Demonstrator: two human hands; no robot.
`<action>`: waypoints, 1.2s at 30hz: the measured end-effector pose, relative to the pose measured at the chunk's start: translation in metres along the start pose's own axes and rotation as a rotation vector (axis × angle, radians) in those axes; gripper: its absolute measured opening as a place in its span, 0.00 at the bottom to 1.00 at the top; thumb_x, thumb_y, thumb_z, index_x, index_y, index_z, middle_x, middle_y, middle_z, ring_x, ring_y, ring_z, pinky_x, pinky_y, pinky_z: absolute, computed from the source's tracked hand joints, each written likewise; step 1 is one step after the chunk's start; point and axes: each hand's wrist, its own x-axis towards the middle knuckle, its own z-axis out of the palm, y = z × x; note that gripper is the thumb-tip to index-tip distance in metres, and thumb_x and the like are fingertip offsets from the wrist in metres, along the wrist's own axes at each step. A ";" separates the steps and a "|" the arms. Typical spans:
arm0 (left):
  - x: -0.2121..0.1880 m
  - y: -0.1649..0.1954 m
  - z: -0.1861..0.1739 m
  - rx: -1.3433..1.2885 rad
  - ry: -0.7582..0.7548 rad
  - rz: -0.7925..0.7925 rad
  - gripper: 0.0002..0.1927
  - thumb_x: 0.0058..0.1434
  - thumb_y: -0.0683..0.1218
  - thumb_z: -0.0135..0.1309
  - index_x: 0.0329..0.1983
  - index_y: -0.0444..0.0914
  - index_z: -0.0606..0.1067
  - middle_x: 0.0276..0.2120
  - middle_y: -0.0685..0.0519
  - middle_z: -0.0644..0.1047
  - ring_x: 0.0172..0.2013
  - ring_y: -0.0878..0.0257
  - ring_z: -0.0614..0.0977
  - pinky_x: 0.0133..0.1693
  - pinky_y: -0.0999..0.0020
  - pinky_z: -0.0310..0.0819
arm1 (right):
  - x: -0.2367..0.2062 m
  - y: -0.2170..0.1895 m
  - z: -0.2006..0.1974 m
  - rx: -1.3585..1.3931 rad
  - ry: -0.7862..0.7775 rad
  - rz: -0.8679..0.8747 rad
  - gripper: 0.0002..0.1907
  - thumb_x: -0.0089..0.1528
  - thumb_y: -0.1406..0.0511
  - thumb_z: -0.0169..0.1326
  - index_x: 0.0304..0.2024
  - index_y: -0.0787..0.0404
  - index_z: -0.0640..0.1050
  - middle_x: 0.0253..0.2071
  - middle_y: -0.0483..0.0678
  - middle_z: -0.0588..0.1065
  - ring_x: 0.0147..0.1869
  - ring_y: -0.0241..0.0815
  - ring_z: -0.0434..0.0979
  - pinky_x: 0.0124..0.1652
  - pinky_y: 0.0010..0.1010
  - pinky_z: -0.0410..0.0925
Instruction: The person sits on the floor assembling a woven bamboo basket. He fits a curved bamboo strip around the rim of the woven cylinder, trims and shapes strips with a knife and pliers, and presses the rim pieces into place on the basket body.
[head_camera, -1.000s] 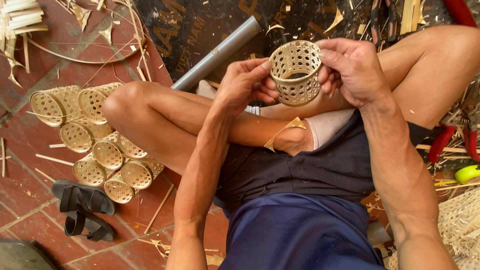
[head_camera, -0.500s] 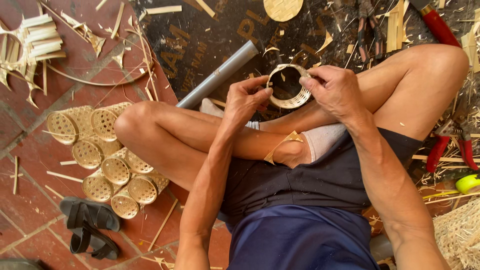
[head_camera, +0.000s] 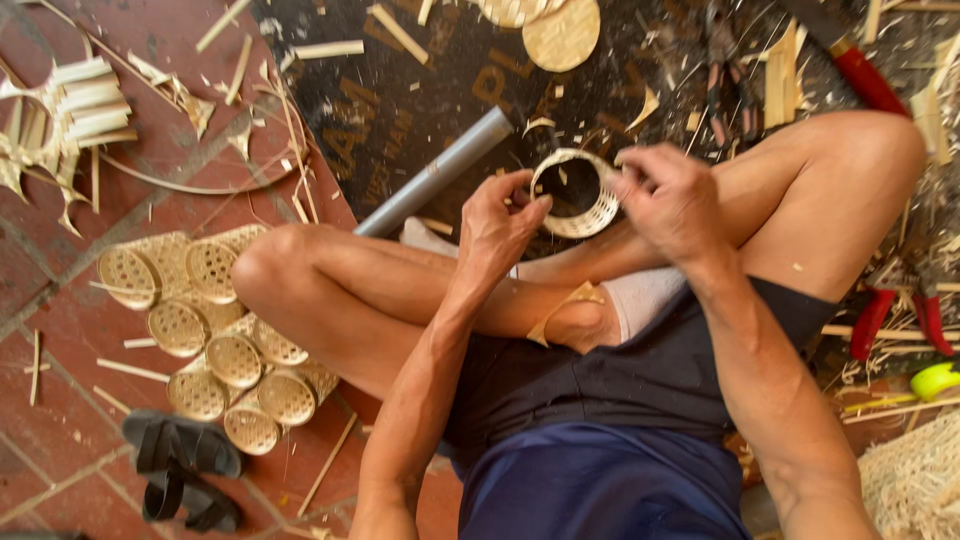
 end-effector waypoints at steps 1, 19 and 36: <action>-0.003 0.000 0.000 0.004 -0.004 -0.032 0.22 0.57 0.48 0.65 0.52 0.34 0.80 0.29 0.51 0.78 0.30 0.64 0.80 0.34 0.68 0.76 | 0.002 -0.003 -0.003 -0.066 0.020 -0.082 0.12 0.66 0.65 0.66 0.48 0.65 0.82 0.36 0.53 0.78 0.35 0.42 0.78 0.35 0.32 0.71; -0.002 0.003 0.007 -0.064 0.089 0.102 0.17 0.63 0.43 0.62 0.54 0.33 0.80 0.38 0.49 0.82 0.36 0.64 0.83 0.39 0.69 0.79 | -0.008 -0.035 0.010 -0.236 0.000 0.126 0.15 0.65 0.59 0.54 0.43 0.67 0.74 0.20 0.57 0.76 0.24 0.58 0.78 0.26 0.50 0.70; -0.014 -0.002 -0.016 -0.536 0.018 -0.229 0.15 0.63 0.40 0.61 0.51 0.28 0.78 0.37 0.48 0.82 0.33 0.64 0.84 0.37 0.71 0.82 | -0.086 0.032 -0.086 0.148 0.557 0.208 0.06 0.67 0.69 0.58 0.46 0.65 0.79 0.35 0.51 0.80 0.37 0.42 0.82 0.37 0.33 0.75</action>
